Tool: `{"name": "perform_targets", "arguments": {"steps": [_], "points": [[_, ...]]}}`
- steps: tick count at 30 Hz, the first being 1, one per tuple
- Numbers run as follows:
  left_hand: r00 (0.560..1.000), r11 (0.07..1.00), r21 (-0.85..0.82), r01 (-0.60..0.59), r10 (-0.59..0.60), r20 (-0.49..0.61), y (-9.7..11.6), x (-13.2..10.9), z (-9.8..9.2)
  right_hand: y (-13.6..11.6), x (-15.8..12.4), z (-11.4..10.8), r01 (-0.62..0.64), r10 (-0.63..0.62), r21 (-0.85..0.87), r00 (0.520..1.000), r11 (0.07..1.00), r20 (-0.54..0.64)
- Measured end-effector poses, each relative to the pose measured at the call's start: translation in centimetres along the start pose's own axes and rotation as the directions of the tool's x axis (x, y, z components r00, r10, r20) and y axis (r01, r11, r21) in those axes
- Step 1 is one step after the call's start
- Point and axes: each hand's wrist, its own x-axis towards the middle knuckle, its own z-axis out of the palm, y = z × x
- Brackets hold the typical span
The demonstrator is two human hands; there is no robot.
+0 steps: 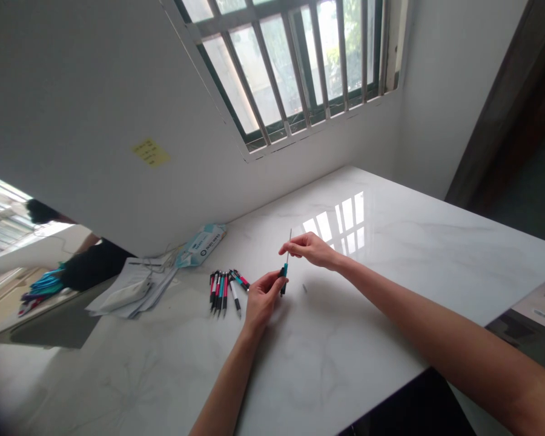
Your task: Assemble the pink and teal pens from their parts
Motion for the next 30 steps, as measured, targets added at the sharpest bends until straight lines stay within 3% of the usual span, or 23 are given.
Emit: {"name": "perform_targets", "arguments": {"steps": [4, 8, 12, 19, 24, 30], "points": [[1.0, 0.998, -0.056, -0.013, 0.012, -0.01, 0.1, 0.1, -0.1, 0.0, -0.3, 0.3, -0.035, 0.062, -0.138, 0.978, 0.99, 0.201], [0.996, 0.987, -0.157, -0.016, 0.002, -0.091, 0.2, 0.4, -0.5, -0.1, -0.3, -1.1, -0.009, 0.088, -0.284, 0.96, 0.959, 0.267], [0.986, 0.982, -0.191, 0.006, -0.037, -0.162, -0.1, 0.5, -0.9, -0.1, -0.5, -2.5, 0.049, 0.192, -0.496, 0.885, 0.867, 0.424], [0.984, 0.983, -0.186, 0.002, -0.036, -0.176, -0.6, 0.5, -0.9, 1.1, -0.7, -1.4, 0.108, 0.186, -0.552, 0.874, 0.827, 0.45], [0.986, 0.988, -0.156, -0.004, -0.023, -0.166, -0.2, 0.4, -0.7, 1.1, -0.7, -1.9, 0.044, 0.155, -0.507, 0.926, 0.861, 0.343], [0.991, 0.997, -0.077, 0.004, -0.014, -0.135, -0.1, 0.5, -0.4, 1.3, 0.3, -3.2, -0.072, 0.074, -0.298, 0.997, 0.952, -0.005]]}}
